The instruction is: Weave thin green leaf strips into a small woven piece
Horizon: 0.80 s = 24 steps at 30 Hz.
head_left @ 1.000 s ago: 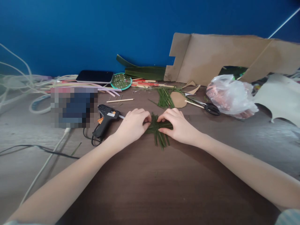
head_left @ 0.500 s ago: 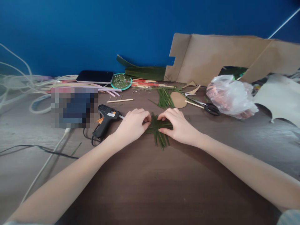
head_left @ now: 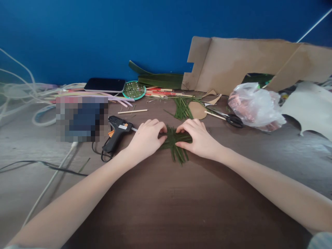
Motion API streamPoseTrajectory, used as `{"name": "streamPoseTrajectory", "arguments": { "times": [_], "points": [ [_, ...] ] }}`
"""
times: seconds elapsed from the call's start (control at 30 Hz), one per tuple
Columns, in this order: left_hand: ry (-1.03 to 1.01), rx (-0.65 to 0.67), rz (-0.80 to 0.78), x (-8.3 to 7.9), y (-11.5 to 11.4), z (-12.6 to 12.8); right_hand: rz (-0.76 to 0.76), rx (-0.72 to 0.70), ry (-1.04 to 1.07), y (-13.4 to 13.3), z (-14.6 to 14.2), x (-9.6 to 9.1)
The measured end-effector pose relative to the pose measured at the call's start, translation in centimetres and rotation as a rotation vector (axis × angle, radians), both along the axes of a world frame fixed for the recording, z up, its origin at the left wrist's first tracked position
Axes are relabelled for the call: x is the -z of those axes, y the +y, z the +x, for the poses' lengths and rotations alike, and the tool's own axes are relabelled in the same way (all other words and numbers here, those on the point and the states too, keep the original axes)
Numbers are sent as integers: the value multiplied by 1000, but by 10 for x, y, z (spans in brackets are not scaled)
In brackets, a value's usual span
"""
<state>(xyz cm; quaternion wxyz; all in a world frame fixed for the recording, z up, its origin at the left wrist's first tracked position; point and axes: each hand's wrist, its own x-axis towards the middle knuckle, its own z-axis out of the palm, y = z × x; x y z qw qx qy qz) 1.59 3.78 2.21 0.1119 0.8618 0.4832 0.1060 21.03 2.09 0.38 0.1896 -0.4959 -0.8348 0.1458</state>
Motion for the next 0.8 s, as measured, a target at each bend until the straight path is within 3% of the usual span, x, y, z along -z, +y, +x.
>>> {"name": "streamPoseTrajectory", "arguments": {
  "times": [0.8],
  "points": [
    [-42, 23, -17, 1, 0, 0, -2, -29, -15, 0, -2, 0]
  ]
}}
